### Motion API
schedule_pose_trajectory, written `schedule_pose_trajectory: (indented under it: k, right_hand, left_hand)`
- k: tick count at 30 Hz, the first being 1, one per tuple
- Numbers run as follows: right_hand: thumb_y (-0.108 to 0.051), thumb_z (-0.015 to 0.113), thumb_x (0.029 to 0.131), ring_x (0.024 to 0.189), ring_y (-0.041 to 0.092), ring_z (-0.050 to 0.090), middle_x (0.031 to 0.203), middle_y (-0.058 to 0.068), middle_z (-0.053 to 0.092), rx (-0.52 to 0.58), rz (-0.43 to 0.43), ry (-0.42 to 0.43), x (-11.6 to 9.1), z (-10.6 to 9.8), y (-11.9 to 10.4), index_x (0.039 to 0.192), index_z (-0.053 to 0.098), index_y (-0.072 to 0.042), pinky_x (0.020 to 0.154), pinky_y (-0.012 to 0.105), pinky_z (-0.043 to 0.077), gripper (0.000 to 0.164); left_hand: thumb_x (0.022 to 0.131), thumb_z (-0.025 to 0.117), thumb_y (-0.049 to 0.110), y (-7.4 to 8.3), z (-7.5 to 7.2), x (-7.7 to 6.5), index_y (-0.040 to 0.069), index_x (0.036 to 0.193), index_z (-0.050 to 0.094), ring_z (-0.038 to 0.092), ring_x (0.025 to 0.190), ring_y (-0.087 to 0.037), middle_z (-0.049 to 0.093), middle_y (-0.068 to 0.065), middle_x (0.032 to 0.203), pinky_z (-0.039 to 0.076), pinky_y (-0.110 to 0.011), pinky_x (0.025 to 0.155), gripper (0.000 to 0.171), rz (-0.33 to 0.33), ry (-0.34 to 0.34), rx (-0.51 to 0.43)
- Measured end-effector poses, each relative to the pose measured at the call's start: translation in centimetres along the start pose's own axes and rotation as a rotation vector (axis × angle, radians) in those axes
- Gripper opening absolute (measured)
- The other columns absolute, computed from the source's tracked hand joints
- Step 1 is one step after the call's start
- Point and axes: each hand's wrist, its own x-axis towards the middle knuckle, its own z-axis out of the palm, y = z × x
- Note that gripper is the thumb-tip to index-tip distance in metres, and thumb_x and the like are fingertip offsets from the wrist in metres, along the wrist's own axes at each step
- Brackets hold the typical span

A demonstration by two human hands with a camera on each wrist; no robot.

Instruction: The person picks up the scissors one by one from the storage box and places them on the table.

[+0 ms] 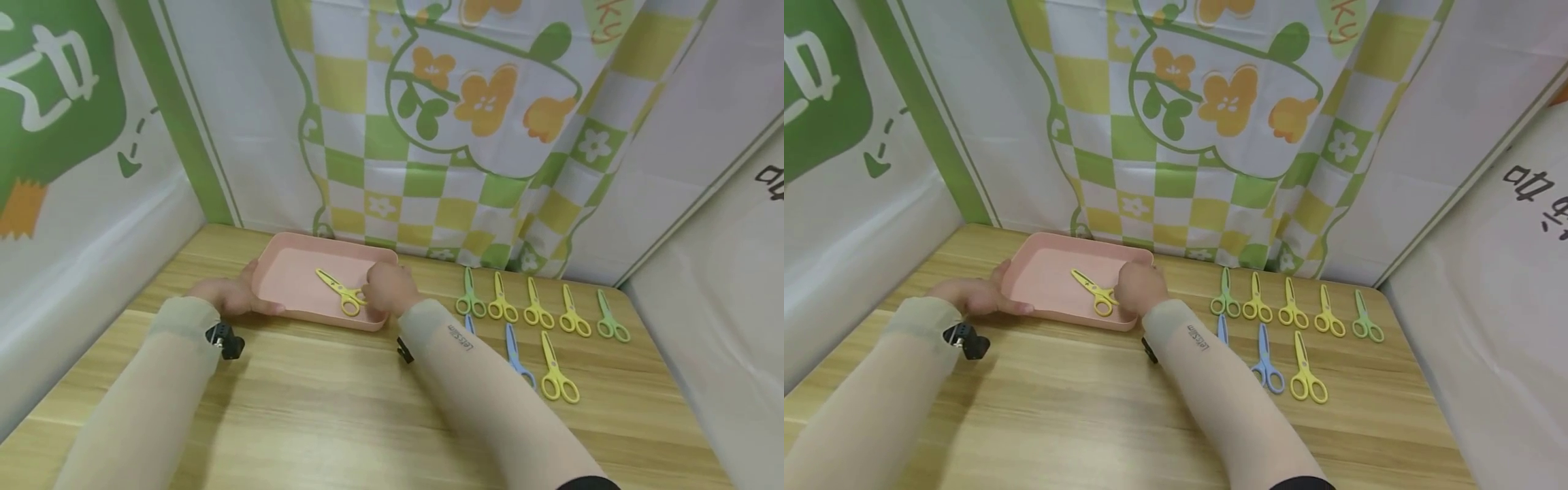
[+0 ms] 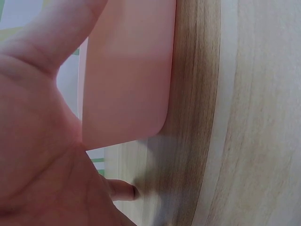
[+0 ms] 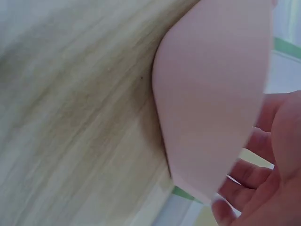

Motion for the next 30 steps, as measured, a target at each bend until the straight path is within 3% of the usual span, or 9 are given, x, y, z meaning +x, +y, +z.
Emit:
schedule_pose_trajectory:
  k: [5, 11, 17, 24, 27, 30]
  right_hand:
    - [-0.036, 0.068, 0.094, 0.085, 0.017, 0.061, 0.077, -0.006, 0.065, -0.036, 0.033, -0.023, 0.8, 0.2, 0.2, 0.070, 0.063, -0.017, 0.106, 0.056, 0.025, 0.032]
    - [-0.032, 0.072, 0.088, 0.100, 0.019, 0.057, 0.087, -0.004, 0.067, -0.038, 0.075, -0.033, 0.5, 0.1, 0.0, 0.070, 0.064, -0.017, 0.108, 0.058, 0.021, 0.024]
    - [-0.034, 0.073, 0.086, 0.113, 0.021, 0.050, 0.100, 0.000, 0.067, -0.035, 0.074, -0.019, 0.7, 0.5, 0.2, 0.067, 0.063, -0.018, 0.106, 0.058, 0.021, 0.027]
    - [-0.026, 0.074, 0.080, 0.132, 0.018, 0.034, 0.088, -0.010, 0.069, 0.131, 0.008, 0.050, 1.0, 0.8, 0.9, 0.060, 0.068, -0.018, 0.100, 0.060, 0.024, 0.022]
    - [-0.027, 0.073, 0.082, 0.139, 0.019, 0.028, 0.107, -0.008, 0.071, 0.200, 0.001, 0.062, 0.6, 0.4, 1.1, 0.064, 0.072, -0.020, 0.097, 0.062, 0.030, 0.020]
    - [-0.029, 0.072, 0.086, 0.142, 0.021, 0.027, 0.138, -0.002, 0.058, 0.279, 0.016, 0.077, -0.1, 0.1, 1.3, 0.071, 0.076, -0.019, 0.095, 0.062, 0.035, 0.019]
  left_hand:
    - [0.070, 0.078, 0.070, 0.2, 0.1, 0.2, -0.002, 0.149, -0.028, -0.005, 0.142, -0.055, -0.022, -0.032, 0.157, 0.004, -0.068, 0.111, 0.151, 0.014, 0.012, -0.007]
    - [0.068, 0.078, 0.072, 0.9, 0.4, 0.2, -0.002, 0.149, -0.027, -0.005, 0.143, -0.053, -0.021, -0.030, 0.157, 0.005, -0.068, 0.111, 0.152, 0.015, 0.003, -0.003]
    - [0.069, 0.078, 0.070, 1.1, 0.2, -0.1, -0.003, 0.148, -0.028, -0.004, 0.141, -0.056, -0.022, -0.032, 0.156, 0.005, -0.069, 0.110, 0.152, 0.016, -0.002, -0.011]
    - [0.071, 0.078, 0.068, 0.7, 0.3, -0.1, -0.003, 0.150, -0.026, -0.004, 0.142, -0.055, -0.020, -0.031, 0.157, 0.006, -0.068, 0.111, 0.149, 0.016, 0.008, -0.010]
    - [0.070, 0.079, 0.068, 0.5, 0.3, -0.1, -0.003, 0.150, -0.026, -0.003, 0.142, -0.055, -0.019, -0.031, 0.157, 0.006, -0.068, 0.111, 0.149, 0.017, 0.013, -0.017]
    - [0.069, 0.078, 0.071, 0.1, 0.2, -0.1, -0.002, 0.150, -0.026, -0.001, 0.142, -0.055, -0.018, -0.031, 0.158, 0.007, -0.068, 0.111, 0.150, 0.017, 0.017, -0.005]
